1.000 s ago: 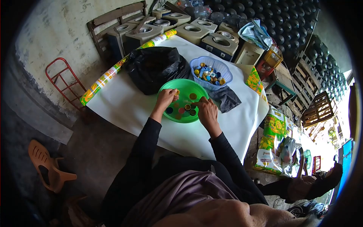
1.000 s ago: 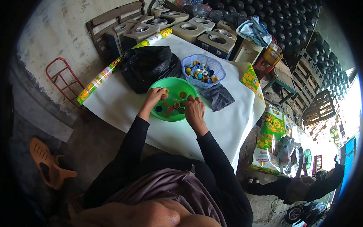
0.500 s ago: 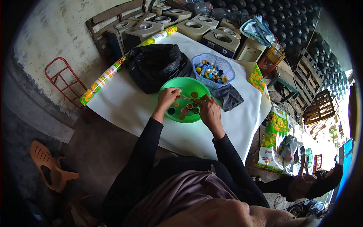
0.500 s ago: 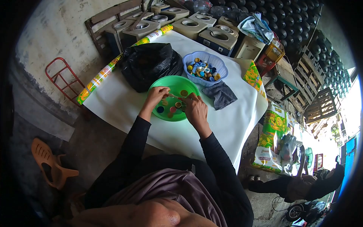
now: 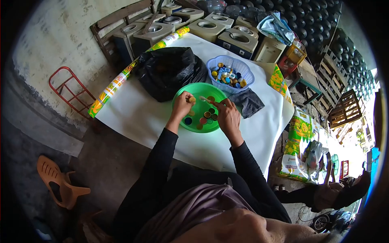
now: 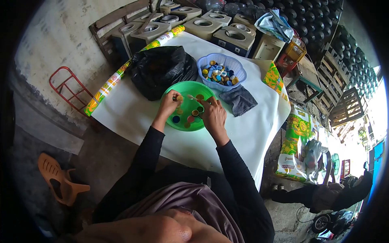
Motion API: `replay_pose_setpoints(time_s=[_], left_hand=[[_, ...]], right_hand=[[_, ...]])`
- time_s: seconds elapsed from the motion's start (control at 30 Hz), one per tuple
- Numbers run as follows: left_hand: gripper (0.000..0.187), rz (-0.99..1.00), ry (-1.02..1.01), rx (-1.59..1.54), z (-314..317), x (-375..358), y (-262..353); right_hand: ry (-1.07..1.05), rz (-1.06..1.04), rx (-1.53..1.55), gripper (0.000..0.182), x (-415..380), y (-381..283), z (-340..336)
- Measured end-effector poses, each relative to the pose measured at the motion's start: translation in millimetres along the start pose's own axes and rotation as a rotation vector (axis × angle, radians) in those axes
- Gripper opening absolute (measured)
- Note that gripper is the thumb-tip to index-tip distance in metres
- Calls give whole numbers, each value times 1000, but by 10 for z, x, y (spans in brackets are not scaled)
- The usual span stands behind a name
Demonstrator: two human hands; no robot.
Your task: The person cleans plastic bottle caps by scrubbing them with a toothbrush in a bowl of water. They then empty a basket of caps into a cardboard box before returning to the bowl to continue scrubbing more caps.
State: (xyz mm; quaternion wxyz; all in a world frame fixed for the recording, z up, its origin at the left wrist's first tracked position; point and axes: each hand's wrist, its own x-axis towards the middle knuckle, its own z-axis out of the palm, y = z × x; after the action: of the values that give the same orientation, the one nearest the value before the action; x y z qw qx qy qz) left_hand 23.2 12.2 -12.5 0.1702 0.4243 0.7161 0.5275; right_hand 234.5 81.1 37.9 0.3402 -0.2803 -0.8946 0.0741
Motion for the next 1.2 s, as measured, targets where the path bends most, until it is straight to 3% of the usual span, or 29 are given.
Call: replay_pose_setpoints(time_s=[0.07, 0.1, 0.2, 0.23, 0.33, 0.5, 0.6, 0.7, 0.8, 0.9, 1.03, 1.13, 1.2], left_hand=[[24, 17, 5, -23, 23, 18, -40], [24, 13, -5, -37, 31, 23, -41], [22, 10, -52, -111, 13, 32, -24], [22, -5, -86, -143, -22, 31, 14], [22, 48, -151, -121, -61, 68, 18], [20, 114, -234, 21, -247, 223, 124], [20, 240, -293, -13, -294, 347, 3], [21, 138, -388, -23, -337, 414, -5], [23, 213, -425, -164, -326, 412, -19], [25, 262, -478, -67, -356, 426, 7], [24, 390, -402, -23, -291, 411, -26], [24, 475, -371, 7, -212, 459, -132], [24, 506, -373, 38, -175, 475, -177]], right_hand=[[13, -15, -47, 38, -11, 33, 50], [-170, -20, -95, 38, -36, 33, 42], [0, 51, -61, 35, -5, -107, -39], [52, 98, -31, 24, 23, -200, -106], [-44, 145, 24, 22, -9, -289, -102], [9, 244, -44, 26, 1, -273, -54], [-173, 264, -186, 27, -58, -301, 49], [-17, 325, -72, 28, 28, -572, 39], [-20, 405, -27, 28, 29, -761, 130], [34, 468, -75, 24, -3, -880, 204], [108, 530, -114, 33, -29, -1003, 261], [31, 506, -359, 34, -38, -961, 330], [-78, 561, -356, 34, -36, -985, 328]])
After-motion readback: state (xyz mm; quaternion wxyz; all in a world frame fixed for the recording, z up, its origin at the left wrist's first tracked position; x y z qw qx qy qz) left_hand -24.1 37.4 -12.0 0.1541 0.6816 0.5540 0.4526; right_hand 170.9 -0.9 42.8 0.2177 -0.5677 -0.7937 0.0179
